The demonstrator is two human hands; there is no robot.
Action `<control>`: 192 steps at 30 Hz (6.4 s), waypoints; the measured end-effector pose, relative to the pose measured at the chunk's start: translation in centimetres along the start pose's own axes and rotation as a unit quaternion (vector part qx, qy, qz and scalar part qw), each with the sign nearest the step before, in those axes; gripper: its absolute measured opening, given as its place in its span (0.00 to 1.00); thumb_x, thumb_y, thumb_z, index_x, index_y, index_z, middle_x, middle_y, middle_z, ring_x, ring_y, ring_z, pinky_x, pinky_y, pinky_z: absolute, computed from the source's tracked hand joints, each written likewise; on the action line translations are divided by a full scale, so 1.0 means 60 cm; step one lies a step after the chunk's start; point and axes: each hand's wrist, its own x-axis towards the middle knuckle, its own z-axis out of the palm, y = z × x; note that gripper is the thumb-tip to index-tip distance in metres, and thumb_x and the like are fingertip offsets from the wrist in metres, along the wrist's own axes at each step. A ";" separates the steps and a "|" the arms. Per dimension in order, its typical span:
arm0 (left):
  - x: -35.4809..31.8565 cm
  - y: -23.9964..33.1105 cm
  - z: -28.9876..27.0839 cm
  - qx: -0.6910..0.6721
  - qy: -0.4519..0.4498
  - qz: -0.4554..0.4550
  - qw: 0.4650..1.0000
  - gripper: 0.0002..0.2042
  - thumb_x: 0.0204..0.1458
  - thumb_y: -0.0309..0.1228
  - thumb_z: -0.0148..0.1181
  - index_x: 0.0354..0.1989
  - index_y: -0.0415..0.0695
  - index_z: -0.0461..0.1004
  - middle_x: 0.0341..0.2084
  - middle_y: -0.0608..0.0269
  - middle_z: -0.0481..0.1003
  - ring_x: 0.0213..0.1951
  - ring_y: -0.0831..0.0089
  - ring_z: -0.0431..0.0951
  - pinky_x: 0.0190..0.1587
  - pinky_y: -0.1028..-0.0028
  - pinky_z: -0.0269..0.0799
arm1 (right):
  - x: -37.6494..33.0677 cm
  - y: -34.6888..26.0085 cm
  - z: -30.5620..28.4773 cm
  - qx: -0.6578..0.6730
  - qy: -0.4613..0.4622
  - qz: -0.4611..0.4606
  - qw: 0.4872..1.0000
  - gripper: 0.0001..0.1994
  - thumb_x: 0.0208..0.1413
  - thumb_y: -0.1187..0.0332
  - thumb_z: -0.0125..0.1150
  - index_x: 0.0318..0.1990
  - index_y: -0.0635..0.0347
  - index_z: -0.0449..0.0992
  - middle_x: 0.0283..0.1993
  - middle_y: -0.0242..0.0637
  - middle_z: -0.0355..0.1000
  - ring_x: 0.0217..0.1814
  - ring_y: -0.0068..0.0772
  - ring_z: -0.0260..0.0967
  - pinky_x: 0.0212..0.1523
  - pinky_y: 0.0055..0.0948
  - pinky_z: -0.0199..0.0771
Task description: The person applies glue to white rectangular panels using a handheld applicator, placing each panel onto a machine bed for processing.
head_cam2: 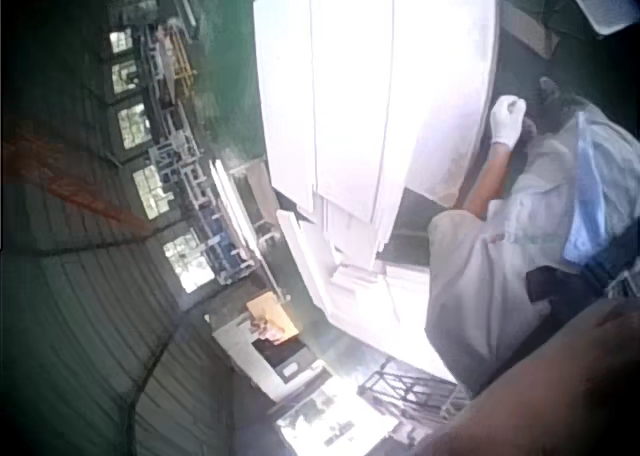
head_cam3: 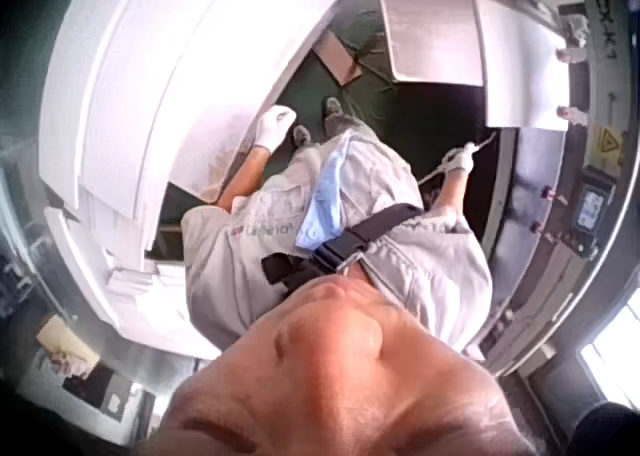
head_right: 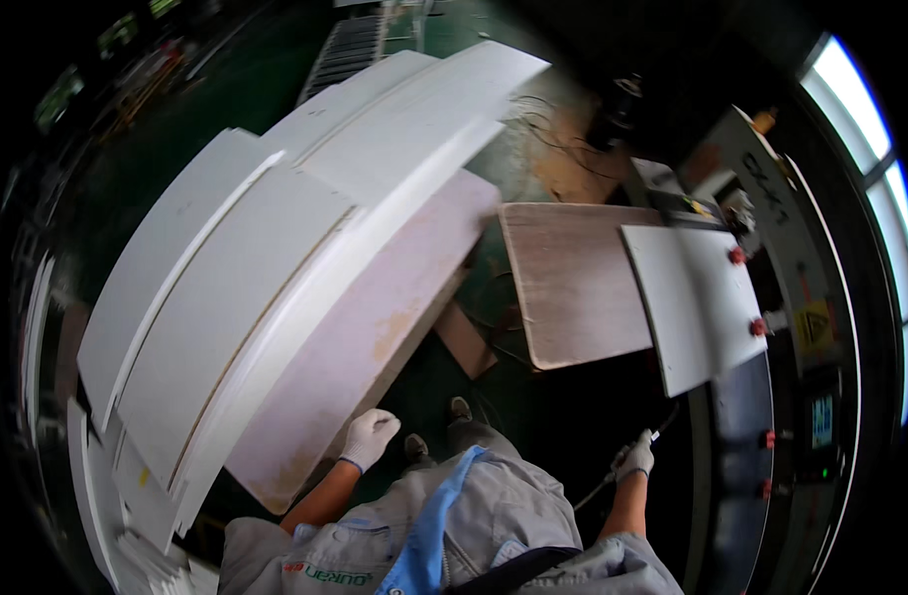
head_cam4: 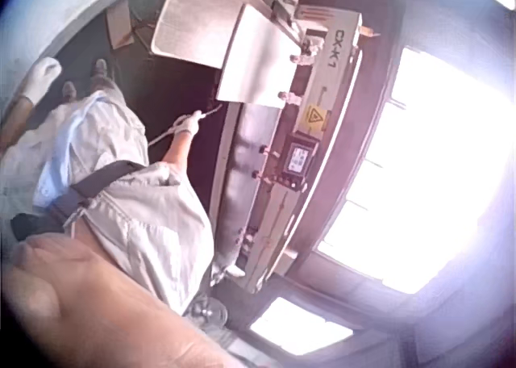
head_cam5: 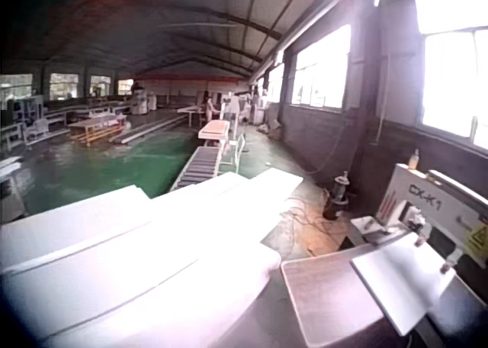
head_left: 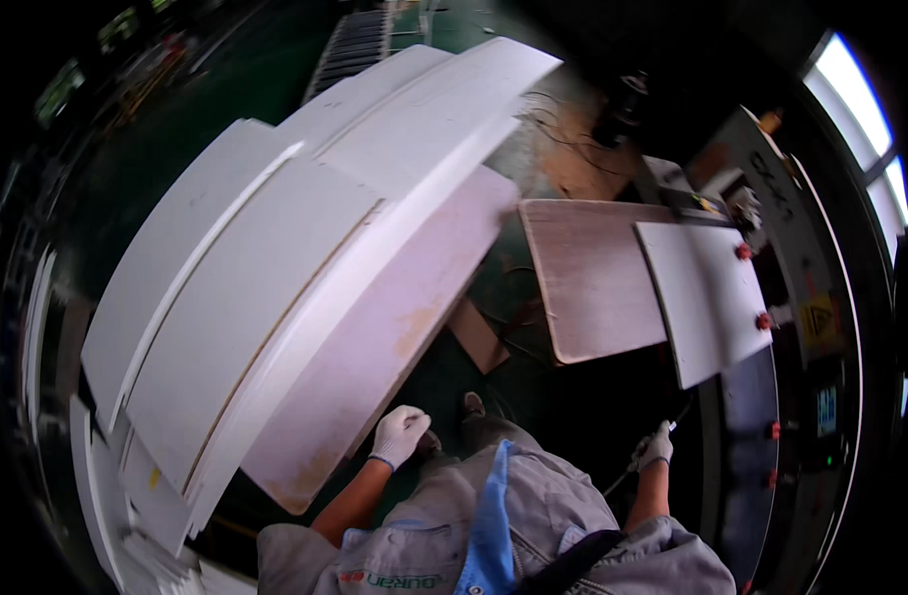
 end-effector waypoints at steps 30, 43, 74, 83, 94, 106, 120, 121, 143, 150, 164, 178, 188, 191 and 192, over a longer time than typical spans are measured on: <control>0.195 0.193 0.798 -0.417 -0.150 -0.368 0.817 0.26 0.65 0.51 0.58 0.53 0.37 0.77 0.46 0.50 0.81 0.47 0.57 0.82 0.47 0.58 0.79 | 0.070 -0.159 0.051 -0.304 -0.515 -0.033 0.801 0.24 0.62 0.45 0.66 0.31 0.61 0.81 0.27 0.35 0.77 0.26 0.26 0.73 0.30 0.30 0.75; 0.015 0.192 0.327 0.030 0.089 -0.302 0.949 0.34 0.62 0.60 0.51 0.35 0.32 0.81 0.32 0.42 0.81 0.38 0.53 0.81 0.46 0.58 0.73 | 0.403 -0.390 0.029 -0.255 -0.060 -0.316 0.912 0.23 0.64 0.47 0.63 0.35 0.62 0.79 0.18 0.30 0.67 0.15 0.25 0.59 0.16 0.29 0.60; -0.979 0.181 0.328 -0.164 0.811 -0.396 0.399 0.35 0.62 0.61 0.51 0.45 0.34 0.83 0.41 0.39 0.83 0.48 0.45 0.83 0.54 0.59 0.75 | -0.725 0.051 0.533 -0.330 -0.770 -0.413 0.357 0.23 0.62 0.46 0.63 0.28 0.58 0.75 0.19 0.34 0.68 0.15 0.29 0.61 0.16 0.27 0.58; -1.233 0.174 0.380 -0.136 0.779 -0.533 0.301 0.32 0.62 0.56 0.56 0.33 0.29 0.82 0.29 0.39 0.82 0.36 0.49 0.84 0.43 0.58 0.75 | -0.873 0.412 0.468 -0.433 -0.828 -0.270 0.232 0.18 0.53 0.57 0.70 0.21 0.62 0.75 0.18 0.41 0.73 0.20 0.34 0.69 0.26 0.33 0.66; -1.538 -0.038 0.352 -0.210 0.785 -0.537 0.224 0.28 0.60 0.50 0.61 0.30 0.27 0.82 0.26 0.43 0.82 0.33 0.56 0.83 0.41 0.59 0.75 | -1.054 0.699 0.203 -0.513 -0.775 -0.339 0.147 0.13 0.55 0.60 0.65 0.27 0.60 0.77 0.20 0.40 0.74 0.19 0.29 0.65 0.23 0.30 0.64; -1.641 -0.173 0.400 -0.205 0.768 -0.583 0.171 0.27 0.60 0.47 0.60 0.29 0.27 0.79 0.21 0.46 0.79 0.26 0.56 0.78 0.35 0.55 0.73 | -1.105 1.030 0.149 -0.582 -0.749 -0.307 0.081 0.10 0.52 0.63 0.66 0.27 0.59 0.78 0.21 0.37 0.73 0.20 0.32 0.69 0.23 0.31 0.70; -1.636 -0.049 0.525 -0.133 0.724 -0.607 0.301 0.19 0.64 0.40 0.55 0.31 0.33 0.81 0.20 0.55 0.77 0.23 0.65 0.75 0.30 0.62 0.69 | -1.380 1.086 0.096 -0.670 -0.635 -0.243 -0.298 0.18 0.64 0.52 0.58 0.30 0.57 0.76 0.22 0.35 0.74 0.19 0.28 0.70 0.20 0.27 0.69; -1.603 -0.019 0.506 -0.185 0.727 -0.599 0.279 0.20 0.65 0.40 0.55 0.31 0.33 0.80 0.21 0.52 0.78 0.25 0.61 0.77 0.31 0.60 0.71 | -1.400 1.010 0.038 -0.705 -0.593 -0.271 -0.281 0.19 0.64 0.52 0.59 0.29 0.58 0.76 0.21 0.34 0.73 0.19 0.28 0.71 0.18 0.29 0.69; -0.956 -0.314 0.153 -0.620 0.768 -0.146 0.061 0.22 0.67 0.50 0.53 0.59 0.47 0.70 0.46 0.57 0.76 0.42 0.61 0.79 0.37 0.56 0.78 | -1.009 1.090 0.030 -0.696 -0.713 0.037 0.076 0.19 0.66 0.51 0.62 0.35 0.59 0.74 0.29 0.36 0.74 0.26 0.33 0.76 0.26 0.34 0.78; -0.972 -0.382 0.183 -0.678 0.716 -0.023 0.166 0.31 0.67 0.61 0.43 0.63 0.46 0.70 0.54 0.53 0.76 0.53 0.56 0.78 0.56 0.56 0.79 | -0.880 0.809 0.237 -0.628 -0.720 -0.279 0.096 0.17 0.64 0.53 0.62 0.38 0.61 0.75 0.27 0.36 0.77 0.22 0.24 0.71 0.22 0.27 0.71; -0.423 -0.157 -0.402 -0.430 0.542 -0.142 0.708 0.21 0.62 0.56 0.60 0.40 0.48 0.71 0.29 0.65 0.74 0.30 0.68 0.78 0.33 0.65 0.78 | -0.439 0.266 0.318 -0.257 -0.514 -0.157 0.804 0.17 0.66 0.48 0.59 0.37 0.52 0.71 0.25 0.38 0.74 0.20 0.36 0.72 0.17 0.34 0.67; -0.192 -0.157 -0.500 -0.616 0.467 0.000 0.634 0.27 0.66 0.42 0.56 0.67 0.37 0.63 0.64 0.46 0.65 0.68 0.54 0.65 0.68 0.55 0.69 | -0.495 0.156 0.449 -0.208 -0.572 -0.220 0.762 0.20 0.68 0.50 0.57 0.36 0.58 0.72 0.26 0.42 0.77 0.19 0.33 0.73 0.16 0.31 0.66; -0.323 -0.158 -0.342 -0.625 0.438 0.192 0.618 0.19 0.58 0.32 0.58 0.55 0.37 0.73 0.57 0.50 0.75 0.61 0.55 0.73 0.66 0.57 0.69 | -0.646 0.031 0.527 -0.274 -0.575 -0.333 0.695 0.20 0.65 0.49 0.62 0.35 0.59 0.74 0.26 0.35 0.76 0.23 0.25 0.74 0.21 0.26 0.67; -0.277 -0.197 -0.336 -0.601 0.465 0.162 0.629 0.20 0.53 0.32 0.63 0.54 0.36 0.75 0.53 0.50 0.77 0.57 0.54 0.75 0.63 0.58 0.71 | -0.661 0.029 0.538 -0.300 -0.584 -0.357 0.664 0.21 0.64 0.49 0.63 0.35 0.62 0.76 0.27 0.35 0.77 0.25 0.24 0.75 0.24 0.26 0.70; -0.271 -0.184 -0.321 -0.597 0.445 0.151 0.650 0.21 0.53 0.32 0.63 0.54 0.35 0.75 0.53 0.50 0.77 0.57 0.54 0.75 0.63 0.58 0.70 | -0.652 0.011 0.526 -0.306 -0.566 -0.374 0.668 0.21 0.63 0.49 0.64 0.35 0.63 0.77 0.26 0.34 0.77 0.25 0.24 0.74 0.26 0.27 0.71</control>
